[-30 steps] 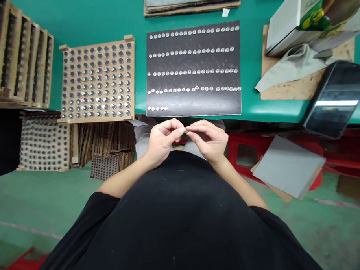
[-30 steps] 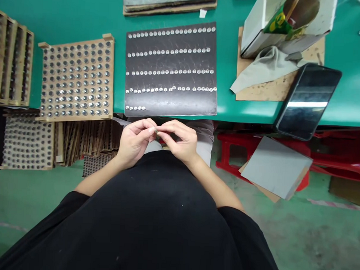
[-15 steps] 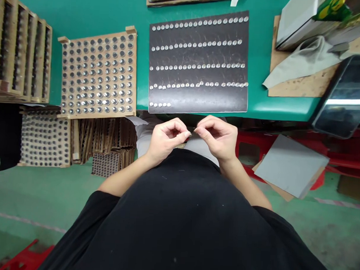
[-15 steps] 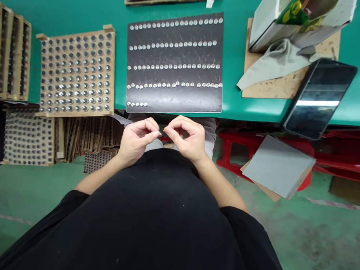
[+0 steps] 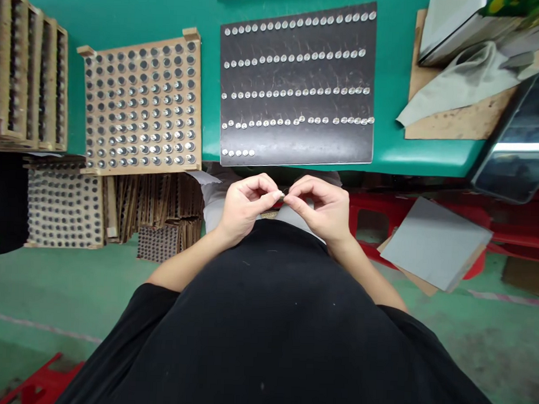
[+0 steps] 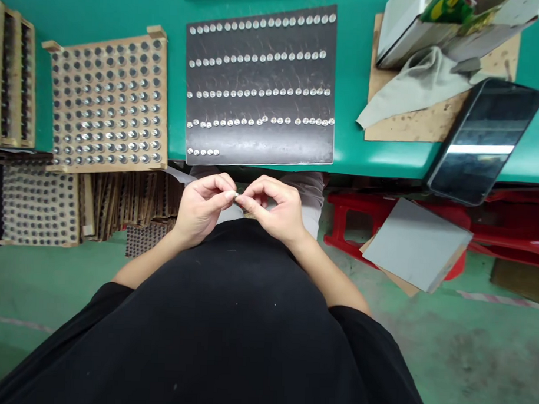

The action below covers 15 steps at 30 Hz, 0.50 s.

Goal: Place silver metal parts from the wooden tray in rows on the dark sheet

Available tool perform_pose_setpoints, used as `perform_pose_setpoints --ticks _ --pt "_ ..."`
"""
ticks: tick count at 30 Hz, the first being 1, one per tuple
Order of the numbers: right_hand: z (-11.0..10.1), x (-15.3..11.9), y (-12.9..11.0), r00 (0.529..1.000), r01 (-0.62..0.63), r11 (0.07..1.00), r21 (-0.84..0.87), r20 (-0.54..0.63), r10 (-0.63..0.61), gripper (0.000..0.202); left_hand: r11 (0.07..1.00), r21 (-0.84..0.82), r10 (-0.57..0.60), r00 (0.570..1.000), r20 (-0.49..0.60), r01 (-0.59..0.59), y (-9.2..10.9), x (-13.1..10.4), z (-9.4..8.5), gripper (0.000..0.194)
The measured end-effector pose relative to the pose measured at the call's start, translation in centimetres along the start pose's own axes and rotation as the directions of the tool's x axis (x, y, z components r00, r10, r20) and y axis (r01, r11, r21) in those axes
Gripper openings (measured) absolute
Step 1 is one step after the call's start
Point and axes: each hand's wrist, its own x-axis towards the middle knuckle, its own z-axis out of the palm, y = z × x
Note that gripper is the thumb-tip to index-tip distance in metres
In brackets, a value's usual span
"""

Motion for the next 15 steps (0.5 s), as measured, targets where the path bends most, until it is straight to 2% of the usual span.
perform_pose_setpoints --ticks 9,12,15 --pt "0.2 -0.1 0.2 0.996 0.085 0.996 -0.030 0.005 -0.085 0.026 0.997 -0.033 -0.076 0.996 -0.045 0.074 0.0 0.0 0.0 0.024" --pt "0.0 -0.3 0.6 0.998 0.053 0.998 -0.017 0.016 -0.053 0.028 0.996 -0.045 -0.082 0.996 -0.046 0.080 0.0 0.0 0.0 0.023" --pt "-0.1 -0.4 1.1 0.998 -0.062 0.997 0.055 -0.030 0.063 0.029 0.995 -0.039 -0.090 0.995 -0.046 0.088 0.0 0.0 0.0 0.023"
